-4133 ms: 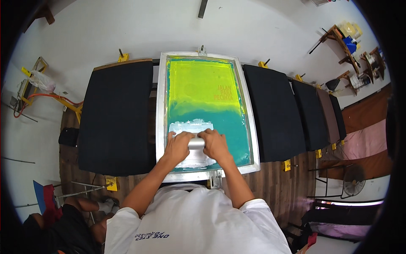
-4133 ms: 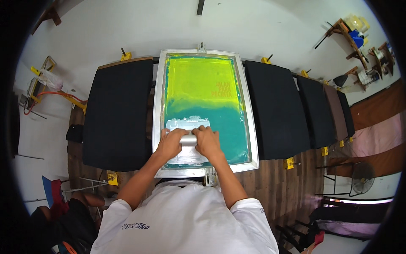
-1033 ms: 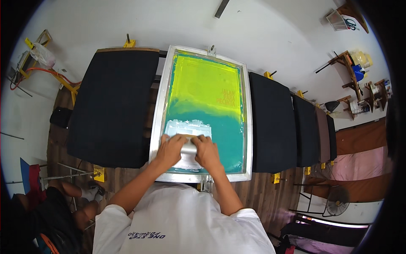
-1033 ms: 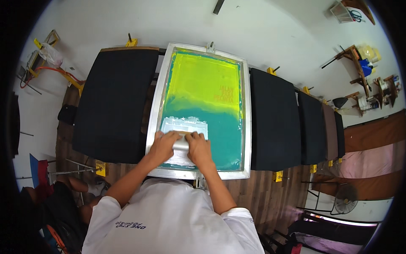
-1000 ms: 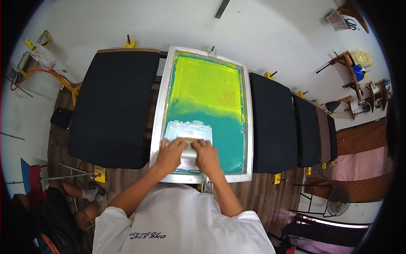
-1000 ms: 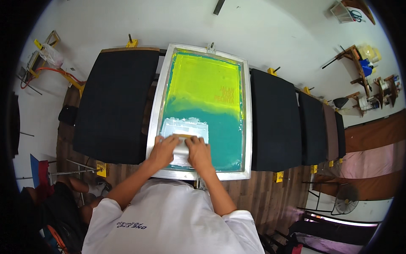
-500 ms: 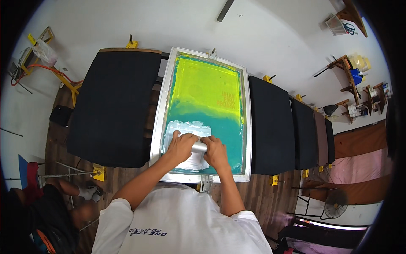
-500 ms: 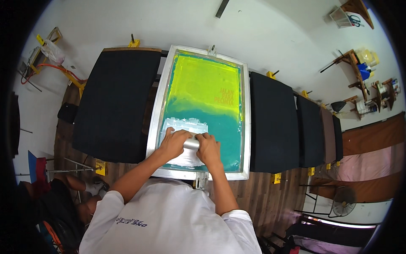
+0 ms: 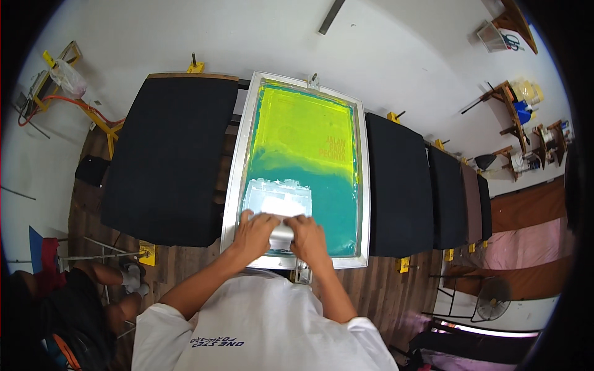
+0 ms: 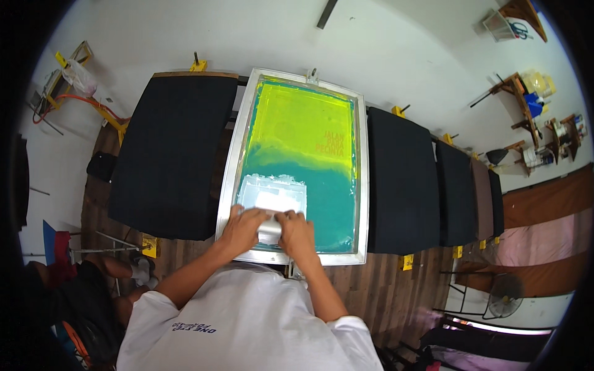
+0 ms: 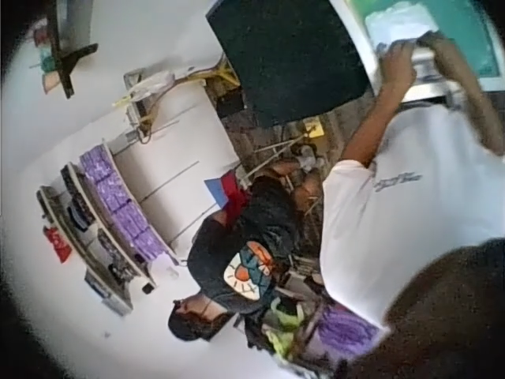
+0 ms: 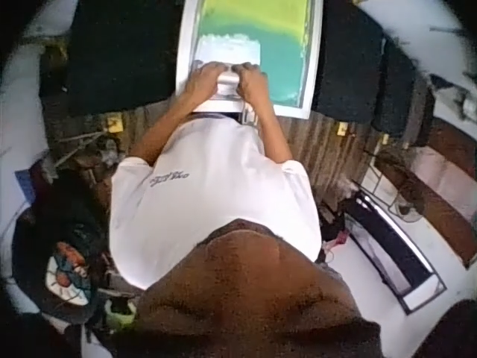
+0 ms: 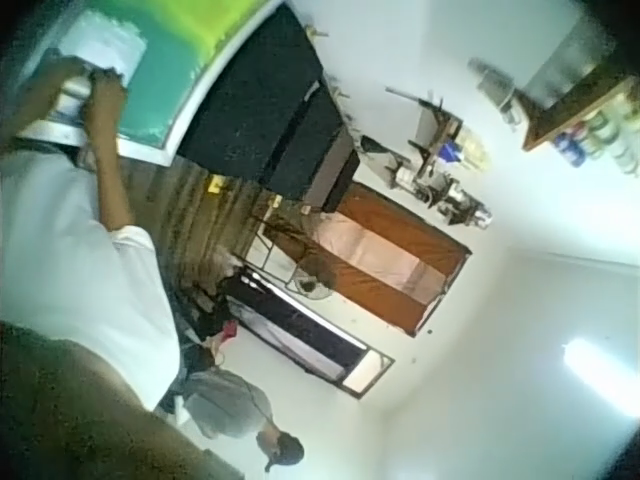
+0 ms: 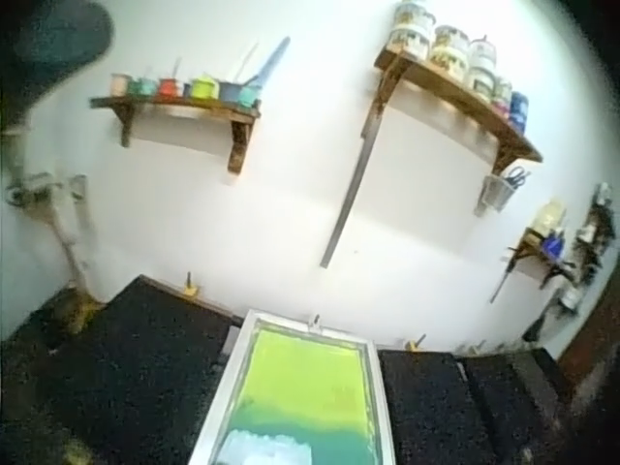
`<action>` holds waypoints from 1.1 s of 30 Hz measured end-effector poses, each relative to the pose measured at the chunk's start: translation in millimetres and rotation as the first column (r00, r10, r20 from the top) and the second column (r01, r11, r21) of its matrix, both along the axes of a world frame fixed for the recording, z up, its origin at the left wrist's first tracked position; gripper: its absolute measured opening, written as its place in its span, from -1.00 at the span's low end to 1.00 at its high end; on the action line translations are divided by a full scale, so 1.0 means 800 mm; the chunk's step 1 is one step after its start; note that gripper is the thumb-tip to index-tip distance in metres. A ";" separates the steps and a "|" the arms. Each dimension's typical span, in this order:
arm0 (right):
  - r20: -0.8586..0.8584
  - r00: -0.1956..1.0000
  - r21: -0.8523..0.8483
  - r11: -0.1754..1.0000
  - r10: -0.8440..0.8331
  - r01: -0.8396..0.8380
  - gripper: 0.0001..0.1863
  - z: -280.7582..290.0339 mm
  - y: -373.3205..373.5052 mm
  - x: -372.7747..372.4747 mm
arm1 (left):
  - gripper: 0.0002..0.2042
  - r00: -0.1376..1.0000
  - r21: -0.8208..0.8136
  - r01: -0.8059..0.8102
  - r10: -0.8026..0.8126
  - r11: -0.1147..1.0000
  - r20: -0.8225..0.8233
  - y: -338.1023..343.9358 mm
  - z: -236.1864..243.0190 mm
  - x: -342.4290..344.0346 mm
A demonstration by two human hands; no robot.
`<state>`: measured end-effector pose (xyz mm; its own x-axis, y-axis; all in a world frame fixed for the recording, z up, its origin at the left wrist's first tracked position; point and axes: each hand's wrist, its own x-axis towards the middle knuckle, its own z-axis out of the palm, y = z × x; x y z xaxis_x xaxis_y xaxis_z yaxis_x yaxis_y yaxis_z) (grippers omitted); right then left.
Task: Applying ink to t-shirts using a screen printing frame and a squeegee.
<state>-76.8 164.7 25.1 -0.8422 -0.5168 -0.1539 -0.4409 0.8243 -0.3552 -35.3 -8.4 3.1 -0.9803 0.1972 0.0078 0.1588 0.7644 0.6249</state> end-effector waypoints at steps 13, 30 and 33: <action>-0.013 1.000 -0.057 0.998 -0.001 0.001 -0.33 -0.023 0.021 0.082 | -0.48 0.996 -0.121 0.079 -0.084 0.989 -0.037 0.014 -0.014 0.080; 0.123 0.992 0.024 0.999 -0.031 0.028 -0.62 -0.024 -0.018 -0.113 | -0.60 0.980 -0.094 0.037 -0.018 0.995 0.196 -0.016 0.000 -0.113; 0.116 0.993 0.022 0.999 -0.037 0.035 -0.63 -0.029 -0.019 -0.112 | -0.61 0.985 -0.090 0.034 -0.018 0.995 0.171 -0.017 -0.008 -0.110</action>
<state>-166.1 149.2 2.1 -0.8359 -0.4823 -0.2619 -0.3676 0.8464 -0.3854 -123.6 -22.0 -3.1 -0.9602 0.2150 -0.1781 0.0768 0.8168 0.5718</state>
